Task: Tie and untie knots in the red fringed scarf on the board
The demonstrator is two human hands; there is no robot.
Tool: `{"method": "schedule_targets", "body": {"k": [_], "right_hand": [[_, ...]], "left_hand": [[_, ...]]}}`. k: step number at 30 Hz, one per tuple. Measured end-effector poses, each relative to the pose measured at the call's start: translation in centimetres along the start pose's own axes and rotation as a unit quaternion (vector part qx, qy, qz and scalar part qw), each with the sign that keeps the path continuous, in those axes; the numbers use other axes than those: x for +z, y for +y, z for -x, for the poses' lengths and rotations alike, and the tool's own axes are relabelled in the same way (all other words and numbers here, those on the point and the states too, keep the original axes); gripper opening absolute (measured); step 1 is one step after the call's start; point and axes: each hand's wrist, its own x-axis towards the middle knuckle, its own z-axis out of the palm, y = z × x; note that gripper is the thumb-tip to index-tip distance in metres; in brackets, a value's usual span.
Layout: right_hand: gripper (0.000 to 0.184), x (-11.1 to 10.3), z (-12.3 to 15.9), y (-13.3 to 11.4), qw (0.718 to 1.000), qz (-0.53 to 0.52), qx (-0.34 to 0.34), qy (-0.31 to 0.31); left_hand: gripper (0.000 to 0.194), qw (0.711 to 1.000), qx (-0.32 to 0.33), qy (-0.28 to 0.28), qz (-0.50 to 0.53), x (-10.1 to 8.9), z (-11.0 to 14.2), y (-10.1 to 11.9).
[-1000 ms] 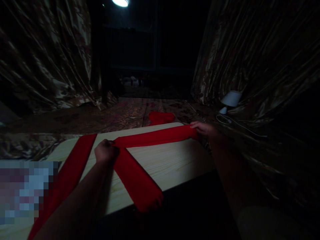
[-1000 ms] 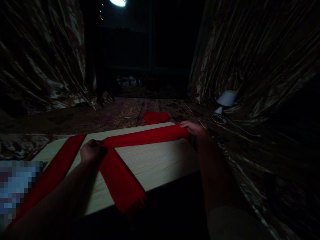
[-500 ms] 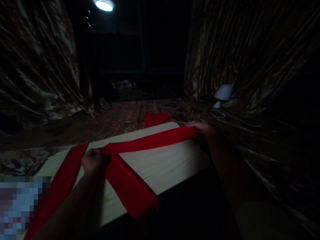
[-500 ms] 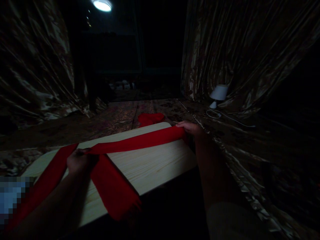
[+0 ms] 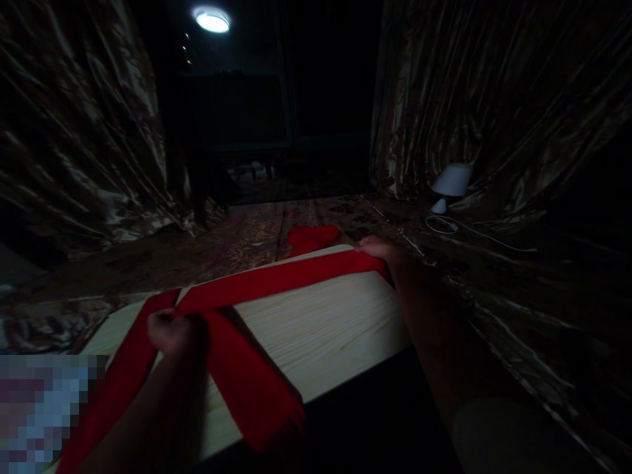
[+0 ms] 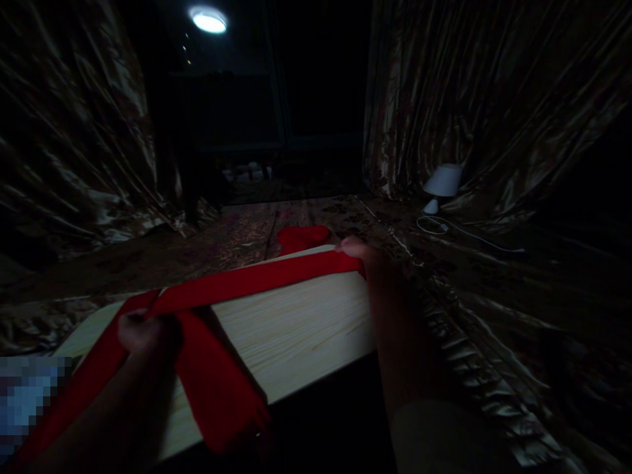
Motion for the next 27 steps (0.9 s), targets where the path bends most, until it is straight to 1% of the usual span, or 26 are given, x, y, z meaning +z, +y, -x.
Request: {"method": "schedule_targets", "body": {"k": [2,3,6,8,10,12,13,15,17,19,20,22,24,26,27], "right_hand": [[0.025,1.1,0.3,-0.4,0.995,0.102,0.006,0.009],[0.025,1.8,0.5,-0.8,0.991,0.129,0.006,0.021],[0.029,4.2,1.7,-2.7,0.987,0.131,-0.019,0.087],[0.033,6.0,2.9,-4.6,0.982,0.112,-0.072,0.133],[0.039,8.0,4.4,-6.7,0.974,0.086,-0.152,0.144],[0.052,9.9,5.9,-8.4,0.964,0.081,-0.229,0.110],[0.057,10.8,6.6,-9.1,0.962,0.089,-0.248,0.078],[0.065,12.1,7.3,-10.0,0.961,0.110,-0.252,0.015],[0.071,12.8,7.2,-10.2,0.964,0.129,-0.231,-0.023],[0.073,13.0,6.6,-10.2,0.966,0.141,-0.217,-0.029],[0.073,13.0,6.1,-10.1,0.965,0.146,-0.213,-0.029],[0.073,12.9,5.2,-10.1,0.965,0.156,-0.209,-0.028],[0.073,12.9,4.5,-10.2,0.965,0.164,-0.203,-0.026],[0.073,13.1,3.9,-10.4,0.966,0.168,-0.196,-0.021],[0.073,13.2,3.6,-10.5,0.966,0.170,-0.194,-0.019]], "left_hand": [[0.023,0.999,-0.040,0.004,-0.004,0.3,0.1,-0.2],[0.025,0.999,-0.046,-0.006,-0.007,0.5,0.2,-0.3],[0.029,0.999,-0.040,-0.024,-0.011,0.7,0.3,-0.3],[0.027,0.999,-0.037,-0.026,-0.009,0.7,0.4,-0.1],[0.021,0.999,-0.032,-0.033,-0.008,0.5,0.5,0.3],[0.017,0.999,-0.026,-0.045,-0.014,0.2,0.5,0.6],[0.016,0.998,-0.024,-0.049,-0.016,0.2,0.4,0.6],[0.016,0.998,-0.019,-0.055,-0.012,0.2,0.2,0.6],[0.018,0.998,-0.016,-0.058,0.009,0.3,0.0,0.4],[0.022,0.995,-0.017,-0.071,0.066,0.5,-0.2,0.3],[0.027,0.990,-0.025,-0.089,0.107,0.6,-0.3,0.3],[0.040,0.967,-0.054,-0.145,0.200,0.6,-0.6,0.6],[0.048,0.936,-0.087,-0.198,0.277,0.6,-0.9,1.1],[0.052,0.914,-0.112,-0.224,0.319,0.6,-1.4,1.6],[0.054,0.908,-0.122,-0.223,0.332,0.7,-1.7,1.9]]}}
